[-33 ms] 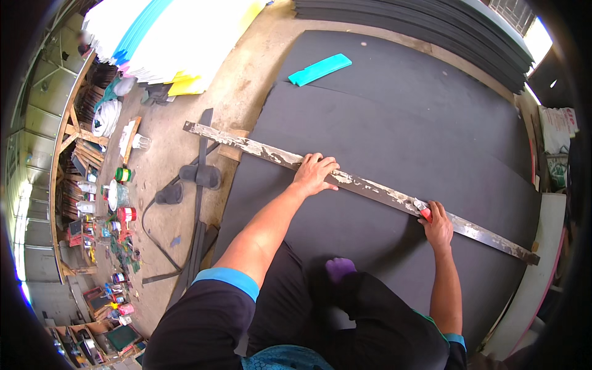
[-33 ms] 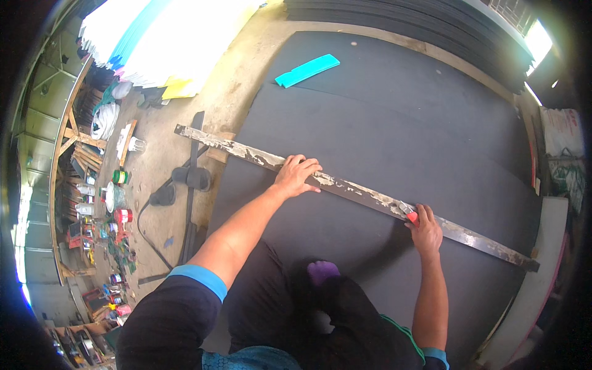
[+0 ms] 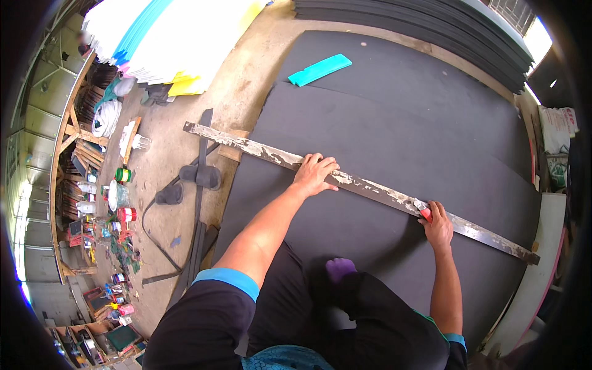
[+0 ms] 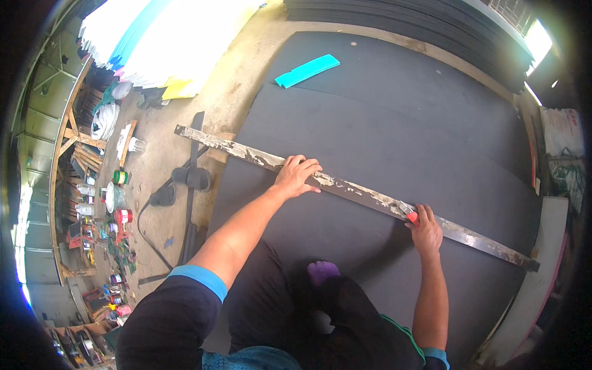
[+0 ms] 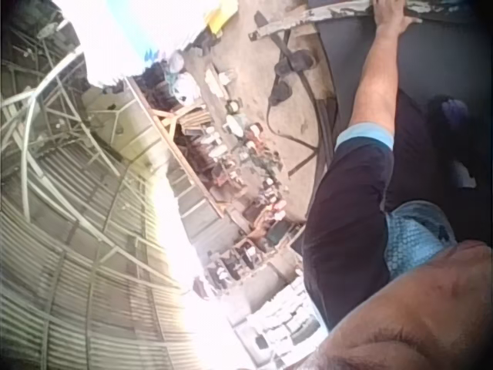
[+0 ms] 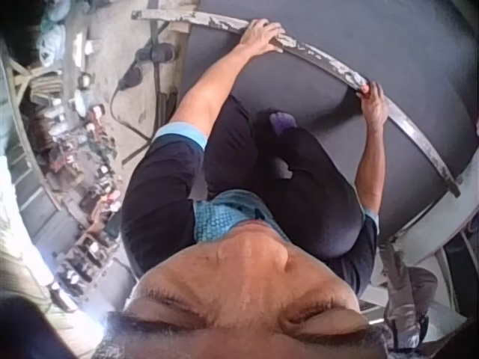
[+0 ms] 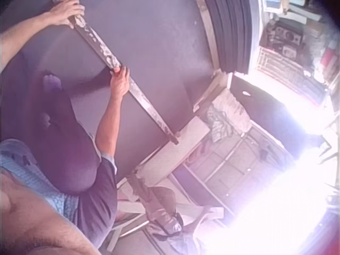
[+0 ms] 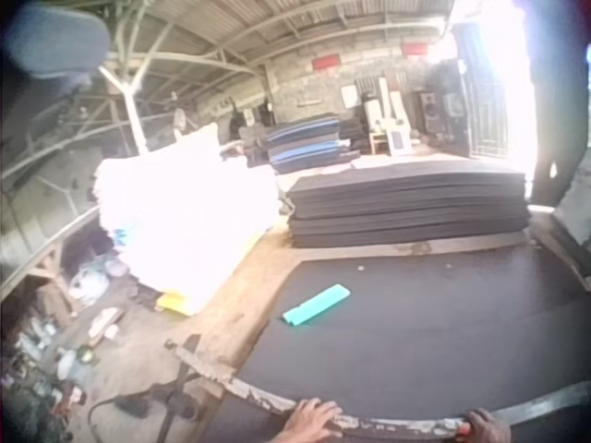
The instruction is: The person uses a utility knife and a wooden straightedge to cut a large black foam sheet into strips. They repeatedly measure, score, and separate sections, then stack the cut pieces on the work surface.
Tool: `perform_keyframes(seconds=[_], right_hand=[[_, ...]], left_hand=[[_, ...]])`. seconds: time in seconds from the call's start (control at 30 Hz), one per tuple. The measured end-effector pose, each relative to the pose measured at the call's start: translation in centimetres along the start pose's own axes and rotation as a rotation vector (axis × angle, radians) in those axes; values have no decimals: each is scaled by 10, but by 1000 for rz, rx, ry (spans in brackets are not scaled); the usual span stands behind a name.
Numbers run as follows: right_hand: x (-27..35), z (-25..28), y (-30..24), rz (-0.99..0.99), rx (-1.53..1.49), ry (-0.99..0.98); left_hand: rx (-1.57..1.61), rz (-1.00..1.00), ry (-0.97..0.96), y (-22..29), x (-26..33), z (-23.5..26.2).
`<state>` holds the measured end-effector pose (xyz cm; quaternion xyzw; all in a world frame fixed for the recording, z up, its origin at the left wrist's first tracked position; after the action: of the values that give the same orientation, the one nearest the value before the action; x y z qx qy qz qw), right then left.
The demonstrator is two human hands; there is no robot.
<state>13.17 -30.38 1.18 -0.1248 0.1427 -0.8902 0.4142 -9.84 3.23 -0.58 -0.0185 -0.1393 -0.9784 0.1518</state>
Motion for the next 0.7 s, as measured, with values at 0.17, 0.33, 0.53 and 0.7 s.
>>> perform_keyframes(seconds=[0.17, 0.33, 0.53, 0.7], right_hand=[[-5, -1, 4, -1, 6, -9], [-13, -1, 3, -23, 5, -11], [-14, -4, 6, -9, 5, -13], [-14, -5, 2, -17, -7, -19]], left_hand=[[4, -5, 50, -3, 1, -3], [-10, -3, 48, -9, -7, -2], [43, 14, 30, -12, -9, -2], [63, 22, 16, -15, -7, 2]])
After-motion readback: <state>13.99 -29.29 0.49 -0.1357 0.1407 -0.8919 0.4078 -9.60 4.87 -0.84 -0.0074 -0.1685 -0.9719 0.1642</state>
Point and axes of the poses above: each hand's wrist, its own x-axis away from the middle knuckle, its own z-axis out of the back of the hand, y = z × x, the point moved 10 cm from there along -x, towards the middle knuckle, and after that the axes turned 6 degrees about -y, right-handed, at the moved point
